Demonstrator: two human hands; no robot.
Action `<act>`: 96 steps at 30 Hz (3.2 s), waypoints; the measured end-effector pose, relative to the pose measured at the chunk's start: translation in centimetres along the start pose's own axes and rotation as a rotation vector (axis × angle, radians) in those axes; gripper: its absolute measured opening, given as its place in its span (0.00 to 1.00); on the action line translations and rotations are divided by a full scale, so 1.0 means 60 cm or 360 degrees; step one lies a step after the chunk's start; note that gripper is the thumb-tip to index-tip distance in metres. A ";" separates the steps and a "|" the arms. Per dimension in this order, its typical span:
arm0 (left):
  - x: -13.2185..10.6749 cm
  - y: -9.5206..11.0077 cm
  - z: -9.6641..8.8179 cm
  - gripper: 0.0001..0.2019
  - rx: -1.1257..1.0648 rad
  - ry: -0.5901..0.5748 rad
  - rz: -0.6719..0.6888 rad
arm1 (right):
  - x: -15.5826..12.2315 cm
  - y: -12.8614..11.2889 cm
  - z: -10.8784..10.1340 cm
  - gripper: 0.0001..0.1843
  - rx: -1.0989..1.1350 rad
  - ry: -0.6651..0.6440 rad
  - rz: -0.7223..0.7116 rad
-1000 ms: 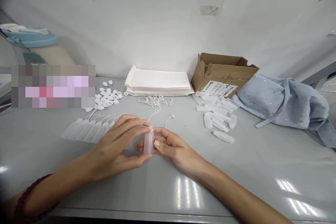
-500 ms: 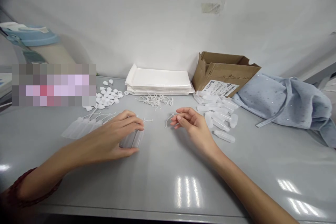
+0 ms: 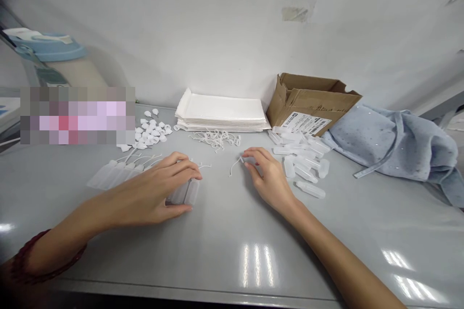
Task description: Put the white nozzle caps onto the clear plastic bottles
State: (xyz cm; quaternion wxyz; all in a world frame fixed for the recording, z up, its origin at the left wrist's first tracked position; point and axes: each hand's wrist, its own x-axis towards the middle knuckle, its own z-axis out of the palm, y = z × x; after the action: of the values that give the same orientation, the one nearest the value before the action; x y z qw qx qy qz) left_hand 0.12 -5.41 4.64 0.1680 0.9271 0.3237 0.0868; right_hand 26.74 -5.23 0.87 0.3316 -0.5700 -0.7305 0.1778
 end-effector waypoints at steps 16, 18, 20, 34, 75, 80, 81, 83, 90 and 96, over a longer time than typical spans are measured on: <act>0.004 0.002 0.008 0.25 0.0067 0.0199 0.0113 | 0.006 0.017 0.009 0.14 -0.0257 -0.0093 -0.0341; 0.006 0.004 0.011 0.23 0.0057 0.0264 0.0114 | 0.006 0.018 0.011 0.14 -0.0252 -0.0052 -0.0328; 0.008 0.007 0.014 0.19 0.0029 0.0336 0.0086 | 0.004 0.016 0.011 0.13 -0.0245 -0.0024 -0.0293; 0.015 0.026 0.043 0.11 -0.0150 0.0586 0.0294 | -0.024 -0.082 -0.004 0.10 0.1418 -0.0499 0.0651; 0.011 0.052 0.032 0.07 -0.1053 0.0869 -0.0441 | -0.038 -0.065 -0.013 0.09 -0.0181 -0.0164 -0.0451; 0.011 0.062 0.036 0.08 -0.1172 0.0812 -0.0355 | -0.062 -0.088 0.008 0.11 -0.0158 -0.0216 -0.0683; 0.012 0.063 0.038 0.09 -0.1175 0.0806 -0.0332 | -0.063 -0.088 0.009 0.11 -0.0172 -0.0203 -0.0701; 0.013 0.065 0.040 0.09 -0.1153 0.0817 -0.0264 | -0.063 -0.086 0.009 0.12 -0.0187 -0.0161 -0.0722; 0.015 0.064 0.045 0.09 -0.0989 0.0883 -0.0107 | -0.066 -0.084 0.009 0.13 -0.0299 -0.0093 -0.0784; 0.015 0.063 0.050 0.07 -0.0859 0.0928 -0.0103 | -0.068 -0.081 0.015 0.20 -0.0305 0.0084 -0.0839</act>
State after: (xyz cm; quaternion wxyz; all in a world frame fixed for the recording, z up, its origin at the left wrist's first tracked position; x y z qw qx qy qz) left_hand 3.78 -8.37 3.26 0.3093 0.7755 0.3524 0.4228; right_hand 23.18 -10.40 2.14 0.3300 -0.3935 -0.8581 0.0007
